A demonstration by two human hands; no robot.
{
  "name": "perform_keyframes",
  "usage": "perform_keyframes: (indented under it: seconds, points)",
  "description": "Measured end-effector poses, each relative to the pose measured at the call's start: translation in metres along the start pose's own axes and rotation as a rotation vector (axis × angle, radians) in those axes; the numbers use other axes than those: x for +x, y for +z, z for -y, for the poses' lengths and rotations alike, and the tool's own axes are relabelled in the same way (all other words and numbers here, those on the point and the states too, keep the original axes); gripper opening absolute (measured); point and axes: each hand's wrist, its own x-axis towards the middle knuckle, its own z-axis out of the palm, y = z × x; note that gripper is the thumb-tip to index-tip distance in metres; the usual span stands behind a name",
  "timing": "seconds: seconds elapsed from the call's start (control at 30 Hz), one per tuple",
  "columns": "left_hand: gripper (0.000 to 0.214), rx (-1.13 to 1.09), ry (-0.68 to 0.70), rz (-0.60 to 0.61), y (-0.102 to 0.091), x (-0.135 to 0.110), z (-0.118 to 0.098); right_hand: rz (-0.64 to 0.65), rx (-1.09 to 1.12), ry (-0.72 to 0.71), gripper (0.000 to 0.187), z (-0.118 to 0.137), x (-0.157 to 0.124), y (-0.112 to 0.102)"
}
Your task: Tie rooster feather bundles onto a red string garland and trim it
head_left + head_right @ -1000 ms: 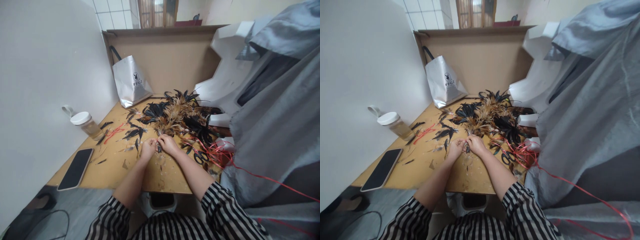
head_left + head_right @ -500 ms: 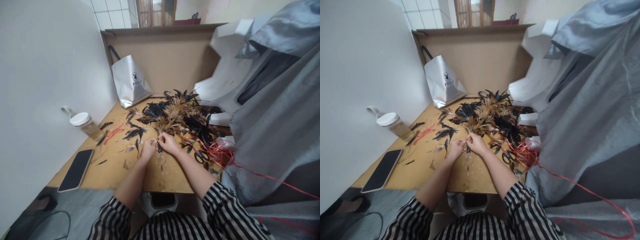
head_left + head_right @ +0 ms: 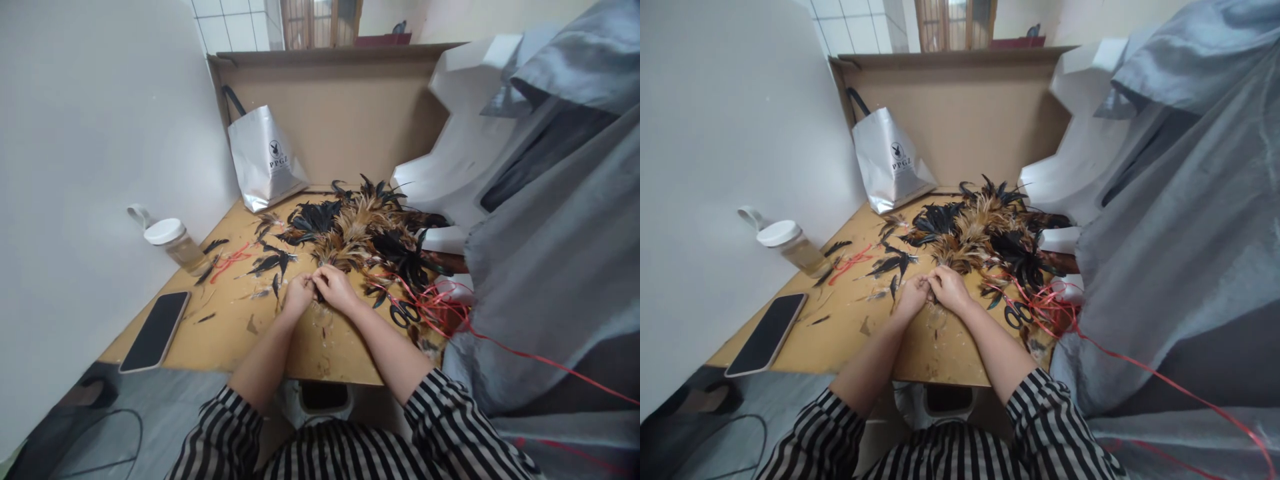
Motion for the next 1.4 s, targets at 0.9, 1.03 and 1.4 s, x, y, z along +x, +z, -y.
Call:
perform_keyframes:
  seconds: [0.9, 1.03, 1.4]
  points:
    - [0.01, -0.126, -0.042, -0.009, 0.003, -0.002, -0.002, -0.001, 0.315, 0.208, 0.012, -0.012, 0.001, 0.008]
    - [0.015, -0.162, -0.022, 0.046, 0.003, -0.002, -0.002, 0.0, 0.448, 0.234, 0.012, -0.011, 0.002, 0.01]
    - [0.035, -0.568, -0.139, 0.474, -0.017, -0.012, -0.025, -0.16, 0.514, 0.107, 0.005, 0.015, 0.0, -0.002]
